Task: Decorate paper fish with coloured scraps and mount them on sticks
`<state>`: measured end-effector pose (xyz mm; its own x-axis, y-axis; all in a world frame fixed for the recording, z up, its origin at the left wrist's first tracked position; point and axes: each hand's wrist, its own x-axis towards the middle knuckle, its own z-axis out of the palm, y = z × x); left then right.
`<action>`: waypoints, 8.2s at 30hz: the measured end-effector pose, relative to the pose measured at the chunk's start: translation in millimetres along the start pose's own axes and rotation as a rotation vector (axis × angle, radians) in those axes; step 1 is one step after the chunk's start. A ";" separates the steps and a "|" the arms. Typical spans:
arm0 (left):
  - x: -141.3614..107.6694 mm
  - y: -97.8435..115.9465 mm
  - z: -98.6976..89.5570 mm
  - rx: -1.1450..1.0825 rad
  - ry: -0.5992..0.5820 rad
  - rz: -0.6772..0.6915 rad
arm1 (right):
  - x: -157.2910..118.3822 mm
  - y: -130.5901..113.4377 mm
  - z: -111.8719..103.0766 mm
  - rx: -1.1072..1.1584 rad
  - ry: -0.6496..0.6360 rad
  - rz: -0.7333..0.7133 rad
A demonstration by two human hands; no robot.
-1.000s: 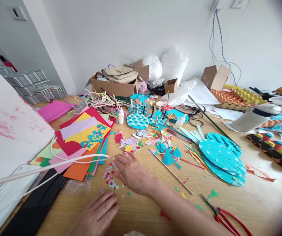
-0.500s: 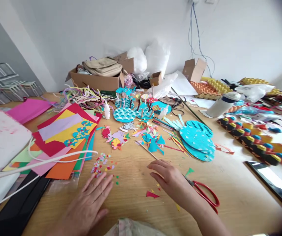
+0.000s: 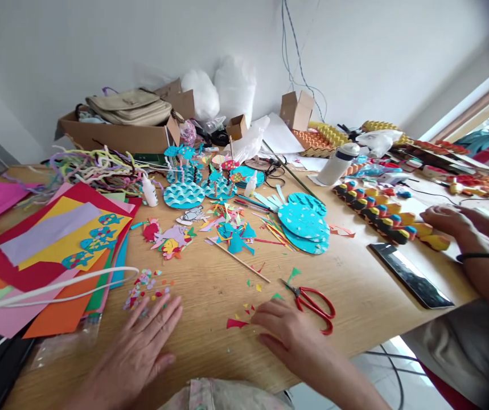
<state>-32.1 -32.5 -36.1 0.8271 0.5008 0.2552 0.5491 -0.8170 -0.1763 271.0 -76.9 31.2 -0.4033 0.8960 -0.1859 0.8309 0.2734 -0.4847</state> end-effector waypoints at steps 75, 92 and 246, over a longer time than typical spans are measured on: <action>190.6 7.2 27.6 -0.147 -0.203 -0.031 | 73.2 37.7 1.2 -0.235 0.145 0.446; 147.3 54.3 22.4 -0.459 -0.199 0.485 | 28.3 105.0 -23.8 -0.206 0.386 0.681; 125.1 -125.4 12.1 -0.335 -0.155 -0.726 | 142.3 20.9 32.9 0.654 0.493 0.172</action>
<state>4.0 136.0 6.4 0.2995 0.9523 0.0581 0.9100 -0.3034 0.2826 218.4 44.8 -33.5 0.0490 0.9986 0.0193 0.4142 -0.0027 -0.9102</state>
